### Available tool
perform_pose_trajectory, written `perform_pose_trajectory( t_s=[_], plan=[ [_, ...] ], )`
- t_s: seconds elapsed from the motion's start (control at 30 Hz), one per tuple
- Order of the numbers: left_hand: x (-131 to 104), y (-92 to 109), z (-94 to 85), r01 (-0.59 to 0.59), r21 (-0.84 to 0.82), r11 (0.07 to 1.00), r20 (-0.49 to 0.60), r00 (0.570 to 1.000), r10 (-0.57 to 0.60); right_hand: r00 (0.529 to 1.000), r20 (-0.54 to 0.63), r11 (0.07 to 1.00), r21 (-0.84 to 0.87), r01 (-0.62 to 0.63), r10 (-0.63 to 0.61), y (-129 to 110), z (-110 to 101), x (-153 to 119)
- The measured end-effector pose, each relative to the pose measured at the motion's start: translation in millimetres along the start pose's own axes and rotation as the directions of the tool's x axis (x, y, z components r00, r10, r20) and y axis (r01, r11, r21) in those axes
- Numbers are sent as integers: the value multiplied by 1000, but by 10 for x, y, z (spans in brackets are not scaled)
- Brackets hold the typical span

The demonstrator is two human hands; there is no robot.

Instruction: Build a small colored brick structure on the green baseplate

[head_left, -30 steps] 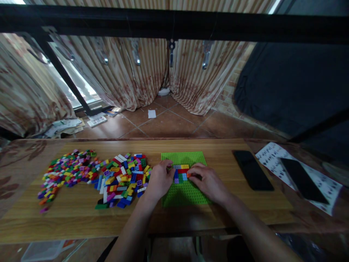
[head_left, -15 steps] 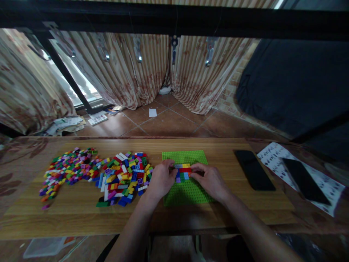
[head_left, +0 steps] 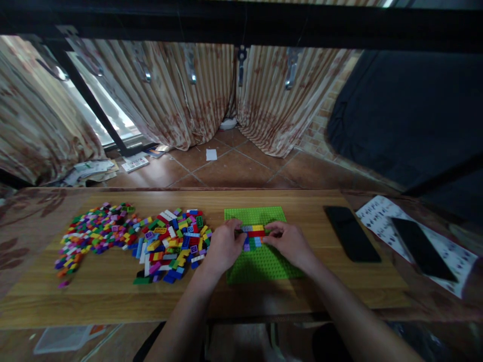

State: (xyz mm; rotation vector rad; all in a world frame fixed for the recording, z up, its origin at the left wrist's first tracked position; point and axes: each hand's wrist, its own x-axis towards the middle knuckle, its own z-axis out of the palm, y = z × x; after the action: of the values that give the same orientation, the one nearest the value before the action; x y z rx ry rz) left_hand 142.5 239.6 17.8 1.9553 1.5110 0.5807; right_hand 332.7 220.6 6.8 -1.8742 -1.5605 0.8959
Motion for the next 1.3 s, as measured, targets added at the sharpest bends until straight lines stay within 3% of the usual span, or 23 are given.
perform_pose_trajectory(
  t_s=[0.2, 0.4, 0.7, 0.93, 1.13, 1.3],
  plan=[
    [-6, -24, 39, 6, 12, 1000, -18, 1000, -5, 994, 73, 997, 14, -80, 79, 33, -42, 169],
    [-2, -48, 75, -21, 37, 999, -35, 999, 22, 993, 85, 997, 8, -81, 80, 79, -15, 258],
    [-21, -19, 54, -27, 64, 998, -19, 999, 28, 997, 65, 999, 4, -39, 39, 80, -18, 228],
    [-9, -17, 11, -42, 15, 999, -34, 998, 43, 988, 147, 991, 117, -65, 48, 50, -125, 186],
    [1, -56, -77, -29, -97, 995, -125, 992, 17, 999, -15, 967, 251, 42, -40, -39, -175, 153],
    [44, -221, -238, -63, -291, 955, -315, 949, -33, 987, -111, 954, 263, 143, -118, -114, -121, 105]
  ],
)
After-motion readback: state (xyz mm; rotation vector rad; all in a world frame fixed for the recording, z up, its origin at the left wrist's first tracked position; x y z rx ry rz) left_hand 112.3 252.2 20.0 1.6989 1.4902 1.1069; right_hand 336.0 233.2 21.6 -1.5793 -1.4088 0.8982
